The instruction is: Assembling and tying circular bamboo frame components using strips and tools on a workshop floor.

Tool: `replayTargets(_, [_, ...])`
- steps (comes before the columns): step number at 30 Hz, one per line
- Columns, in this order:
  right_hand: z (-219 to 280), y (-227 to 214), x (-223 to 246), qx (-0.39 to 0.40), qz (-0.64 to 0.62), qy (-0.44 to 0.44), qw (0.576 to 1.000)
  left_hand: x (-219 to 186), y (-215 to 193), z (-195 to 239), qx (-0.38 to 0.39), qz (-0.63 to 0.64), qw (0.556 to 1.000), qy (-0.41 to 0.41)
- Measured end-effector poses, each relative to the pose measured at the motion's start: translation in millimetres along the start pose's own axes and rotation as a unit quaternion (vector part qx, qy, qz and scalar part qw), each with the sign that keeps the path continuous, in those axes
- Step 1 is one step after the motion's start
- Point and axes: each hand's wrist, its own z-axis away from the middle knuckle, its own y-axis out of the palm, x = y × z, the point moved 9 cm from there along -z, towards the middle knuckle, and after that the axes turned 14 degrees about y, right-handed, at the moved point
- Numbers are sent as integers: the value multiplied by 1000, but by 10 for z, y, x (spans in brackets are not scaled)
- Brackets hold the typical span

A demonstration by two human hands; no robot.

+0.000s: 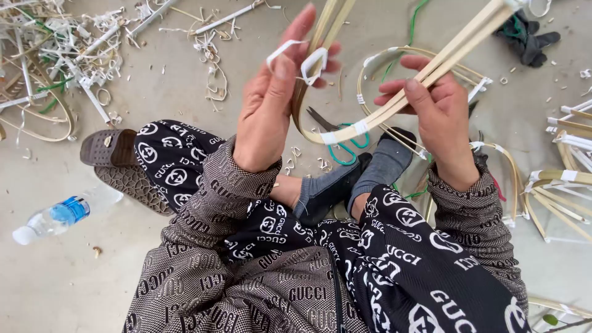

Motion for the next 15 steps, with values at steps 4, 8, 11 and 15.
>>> replayTargets(4, [100, -97, 68, -22, 7, -61, 998, -73, -375, 2, -21, -66, 997, 42])
replayTargets(8, [337, -287, 326, -110, 37, -135, 984, -125, -1316, 123, -162, -187, 967, 60])
replayTargets(11, [448, -464, 269, -137, 61, -164, 975, -273, -1924, 325, -181, -383, 903, 68])
replayTargets(15, [482, -535, 239, -165, 62, -162, 971, -145, -1990, 521, 21, -759, 649, 39])
